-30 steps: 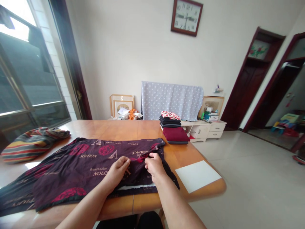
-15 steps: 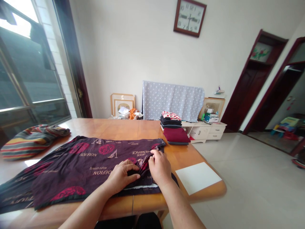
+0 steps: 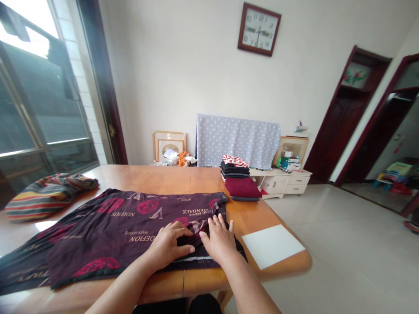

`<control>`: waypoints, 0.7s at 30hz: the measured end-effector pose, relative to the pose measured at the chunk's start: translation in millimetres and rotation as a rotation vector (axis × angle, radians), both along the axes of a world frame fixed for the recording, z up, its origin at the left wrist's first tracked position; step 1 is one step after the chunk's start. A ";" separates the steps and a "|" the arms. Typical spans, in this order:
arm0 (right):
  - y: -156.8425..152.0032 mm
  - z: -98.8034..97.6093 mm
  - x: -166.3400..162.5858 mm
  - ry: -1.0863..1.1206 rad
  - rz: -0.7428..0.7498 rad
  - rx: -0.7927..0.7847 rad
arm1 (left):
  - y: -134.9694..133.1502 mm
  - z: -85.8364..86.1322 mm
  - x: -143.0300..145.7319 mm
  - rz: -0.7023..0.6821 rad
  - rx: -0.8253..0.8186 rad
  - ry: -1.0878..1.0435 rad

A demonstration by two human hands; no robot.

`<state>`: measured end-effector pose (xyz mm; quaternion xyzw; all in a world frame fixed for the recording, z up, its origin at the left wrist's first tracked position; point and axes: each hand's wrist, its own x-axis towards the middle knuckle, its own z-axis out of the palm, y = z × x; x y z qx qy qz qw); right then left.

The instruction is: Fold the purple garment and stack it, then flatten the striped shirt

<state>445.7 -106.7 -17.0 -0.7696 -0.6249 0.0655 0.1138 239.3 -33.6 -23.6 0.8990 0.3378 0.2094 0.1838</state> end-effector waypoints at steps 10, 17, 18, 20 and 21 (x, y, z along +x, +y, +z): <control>-2.7 -35.5 -8.4 -0.036 0.107 -0.004 | -11.5 1.3 -3.0 0.016 0.028 -0.066; -0.2 -48.5 -2.5 -0.120 0.120 0.019 | -22.1 4.5 -30.5 0.060 0.025 -0.238; -0.2 -49.8 -2.0 -0.126 0.120 0.023 | -23.4 6.8 -40.0 0.080 0.045 -0.246; 0.0 -52.7 -0.9 -0.132 0.125 0.027 | -24.1 12.2 -62.8 0.153 0.098 -0.244; 0.4 -54.4 -0.2 -0.134 0.129 0.027 | -23.5 15.0 -75.6 0.204 0.127 -0.231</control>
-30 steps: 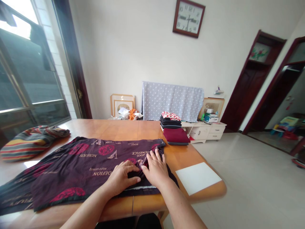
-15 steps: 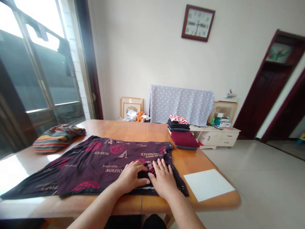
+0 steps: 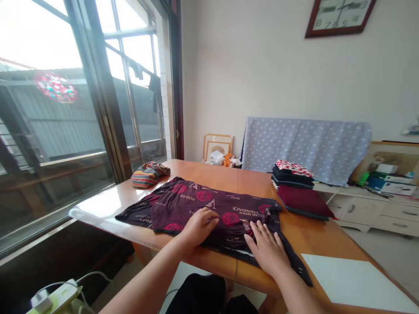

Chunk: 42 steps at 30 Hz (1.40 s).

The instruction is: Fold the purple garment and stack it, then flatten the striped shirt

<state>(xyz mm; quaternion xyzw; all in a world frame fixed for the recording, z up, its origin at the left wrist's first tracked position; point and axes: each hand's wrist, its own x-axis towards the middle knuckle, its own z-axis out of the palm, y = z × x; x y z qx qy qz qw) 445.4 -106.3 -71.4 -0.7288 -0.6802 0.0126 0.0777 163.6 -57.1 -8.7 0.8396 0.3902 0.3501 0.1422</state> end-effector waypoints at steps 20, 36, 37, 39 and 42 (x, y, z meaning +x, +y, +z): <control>5.1 -7.3 5.8 0.064 -0.002 -0.002 | 29.1 -11.6 -151.3 0.606 -0.062 0.332; 3.0 -1.8 3.0 0.125 -0.005 0.013 | 79.2 10.9 -257.9 1.128 -0.397 0.330; 2.9 -0.9 2.7 0.126 -0.006 0.009 | 80.6 10.5 -257.5 1.108 -0.405 0.328; 2.6 0.8 2.2 0.122 -0.007 0.004 | 82.8 9.0 -255.0 1.095 -0.444 0.317; 1.5 3.0 1.0 0.120 -0.008 0.000 | 84.8 6.2 -247.6 1.142 -0.450 0.302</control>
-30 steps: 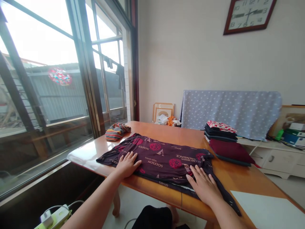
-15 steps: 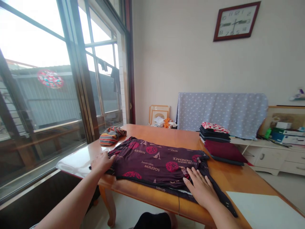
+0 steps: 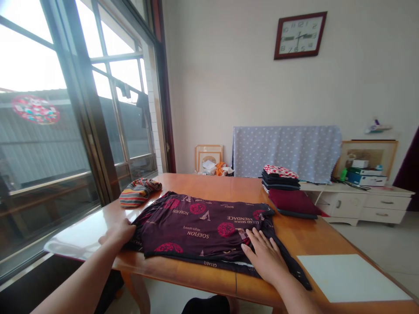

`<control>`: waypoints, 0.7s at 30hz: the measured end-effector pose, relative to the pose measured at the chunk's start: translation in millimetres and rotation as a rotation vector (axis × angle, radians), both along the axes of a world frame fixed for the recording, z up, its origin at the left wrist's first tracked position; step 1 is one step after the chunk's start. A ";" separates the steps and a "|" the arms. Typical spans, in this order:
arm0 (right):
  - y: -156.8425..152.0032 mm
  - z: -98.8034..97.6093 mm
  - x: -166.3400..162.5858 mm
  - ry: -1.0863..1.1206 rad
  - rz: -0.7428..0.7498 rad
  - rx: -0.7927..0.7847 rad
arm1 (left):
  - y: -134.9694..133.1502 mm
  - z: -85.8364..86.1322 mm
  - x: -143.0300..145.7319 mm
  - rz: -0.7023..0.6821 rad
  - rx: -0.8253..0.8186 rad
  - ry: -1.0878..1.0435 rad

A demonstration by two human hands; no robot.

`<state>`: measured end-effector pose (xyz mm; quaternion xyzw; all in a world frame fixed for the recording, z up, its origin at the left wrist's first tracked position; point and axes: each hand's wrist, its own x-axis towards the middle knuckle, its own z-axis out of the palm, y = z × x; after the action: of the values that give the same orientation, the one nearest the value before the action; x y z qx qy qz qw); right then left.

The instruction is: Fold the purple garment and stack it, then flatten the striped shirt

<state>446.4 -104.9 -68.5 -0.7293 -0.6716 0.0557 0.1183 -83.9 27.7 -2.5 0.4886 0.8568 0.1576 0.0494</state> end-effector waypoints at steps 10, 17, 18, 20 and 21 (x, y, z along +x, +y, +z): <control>4.9 7.5 5.2 0.159 0.021 0.086 | 15.1 13.3 51.3 -0.214 0.251 0.204; 37.0 33.4 25.0 0.417 -0.026 0.279 | 56.6 2.9 69.3 -0.347 0.202 0.170; 43.8 35.7 27.8 0.429 -0.029 0.293 | 64.3 1.7 69.0 -0.354 0.207 0.163; 59.8 38.7 33.5 0.442 -0.023 0.316 | 80.2 1.0 67.8 -0.372 0.228 0.137; 68.9 39.5 36.4 0.444 -0.017 0.323 | 88.4 1.4 67.3 -0.381 0.238 0.122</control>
<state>482.8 -36.0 -29.0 -0.6764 -0.6234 0.1052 0.3779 -16.7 116.1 -1.2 0.6523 0.7260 0.2154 -0.0314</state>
